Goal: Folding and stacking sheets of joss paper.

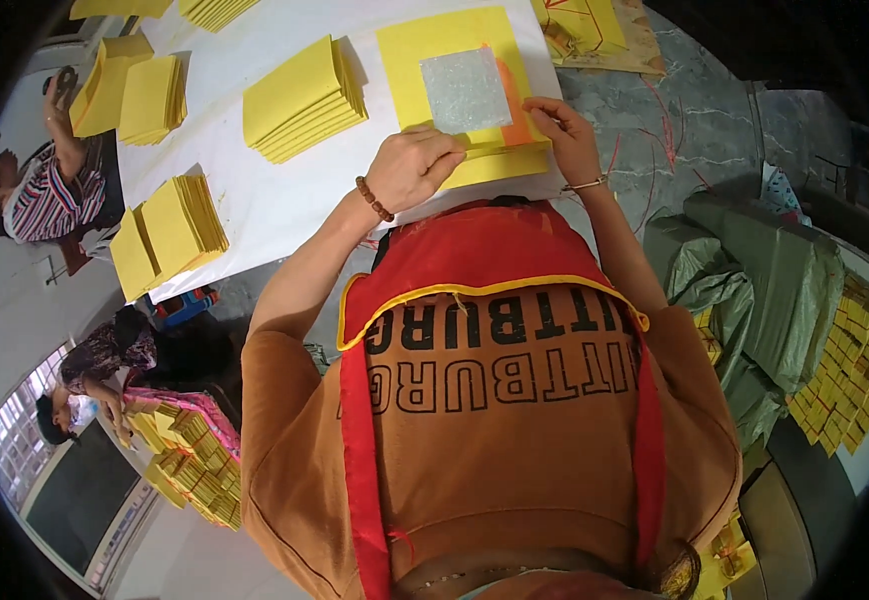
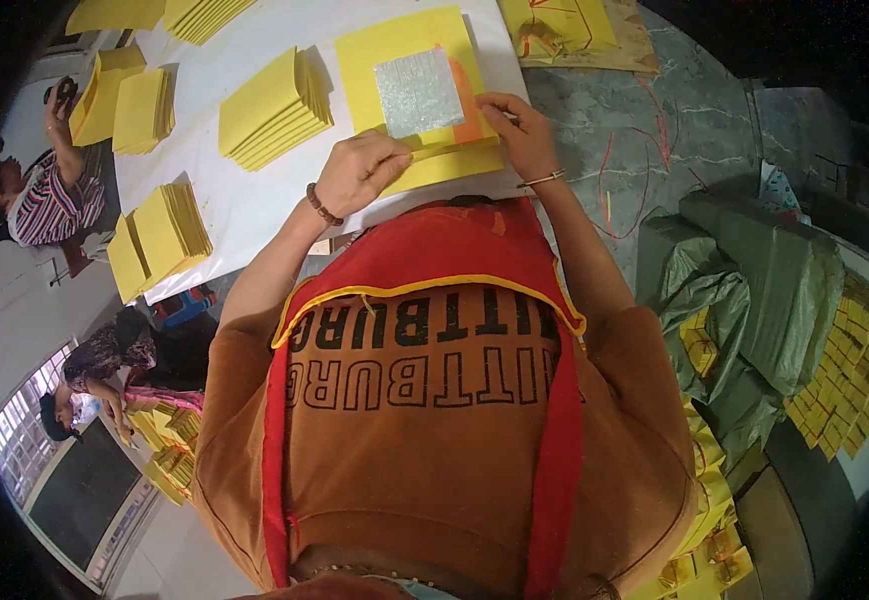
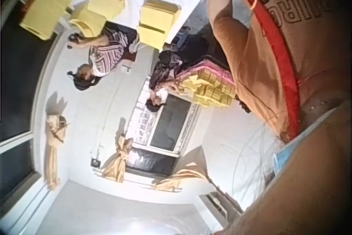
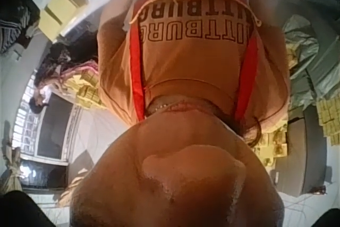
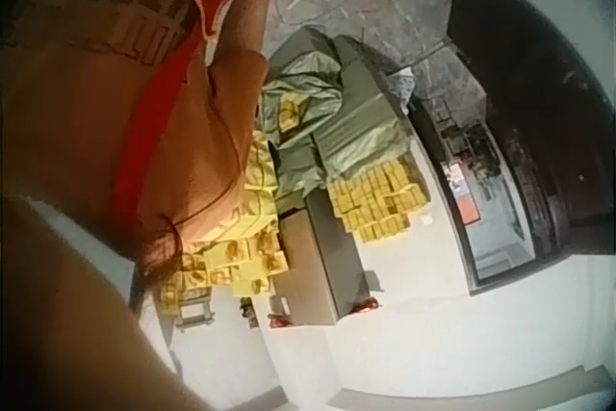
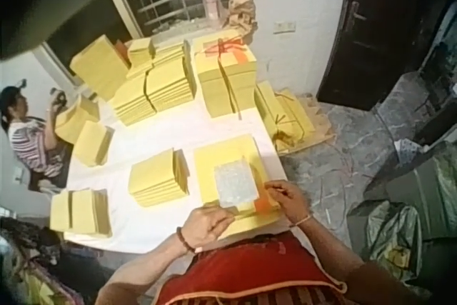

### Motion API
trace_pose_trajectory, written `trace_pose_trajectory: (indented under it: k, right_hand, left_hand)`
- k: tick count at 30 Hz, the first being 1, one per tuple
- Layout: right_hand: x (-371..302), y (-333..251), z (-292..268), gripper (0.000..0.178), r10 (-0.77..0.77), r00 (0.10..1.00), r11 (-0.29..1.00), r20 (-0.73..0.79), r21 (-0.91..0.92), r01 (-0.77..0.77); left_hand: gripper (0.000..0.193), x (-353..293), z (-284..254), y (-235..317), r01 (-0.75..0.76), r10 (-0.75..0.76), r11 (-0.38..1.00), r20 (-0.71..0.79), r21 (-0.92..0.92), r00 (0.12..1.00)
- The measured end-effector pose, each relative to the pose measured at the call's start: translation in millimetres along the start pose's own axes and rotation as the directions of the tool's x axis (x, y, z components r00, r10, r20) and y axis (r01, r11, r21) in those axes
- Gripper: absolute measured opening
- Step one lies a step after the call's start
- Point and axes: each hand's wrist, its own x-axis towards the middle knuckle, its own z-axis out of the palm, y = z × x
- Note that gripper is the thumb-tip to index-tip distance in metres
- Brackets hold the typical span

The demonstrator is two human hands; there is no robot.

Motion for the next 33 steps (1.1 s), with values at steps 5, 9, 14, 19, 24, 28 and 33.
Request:
trace_pose_trajectory:
  k: [5,9,14,19,24,28,33]
  right_hand:
    - [1.4,0.3,0.8,0.021,-0.043,0.999,0.999,-0.002,0.009,0.043]
    - [1.6,-4.4,1.0,0.021,-0.015,1.0,1.0,0.0,0.017,0.015]
    - [0.3,-4.0,-1.3,0.024,0.052,0.999,0.994,0.01,0.091,-0.052]
    - [-3.7,-10.2,-6.0,0.028,0.081,0.994,0.982,0.07,0.163,-0.091]
    - [-4.2,0.9,-10.1,0.025,-0.06,0.986,0.994,0.156,0.095,0.046]
    - [-3.7,-3.9,-9.9,0.025,-0.274,0.93,0.923,0.244,-0.203,0.326]
    - [0.1,2.6,-10.1,0.013,-0.17,0.965,0.977,0.198,-0.098,0.192]
  left_hand:
    - [0.012,3.9,0.0,2.6,0.168,-0.162,0.976,0.055,-0.14,0.985]
    - [0.013,6.9,-1.4,-8.9,0.294,-0.268,0.929,0.142,-0.225,0.953]
    - [0.015,11.1,-3.4,-23.5,0.48,-0.392,0.751,0.279,-0.454,0.877]
    - [0.014,14.4,-6.3,-26.2,0.511,-0.402,0.73,0.32,-0.454,0.858]
    - [0.014,13.5,-3.0,-32.8,0.508,-0.4,0.711,0.315,-0.486,0.861]
    - [0.017,12.9,-9.3,-24.8,0.522,-0.412,0.721,0.323,-0.456,0.852]
    - [0.034,6.0,-36.9,-10.7,0.026,0.01,0.974,0.16,-0.224,0.987]
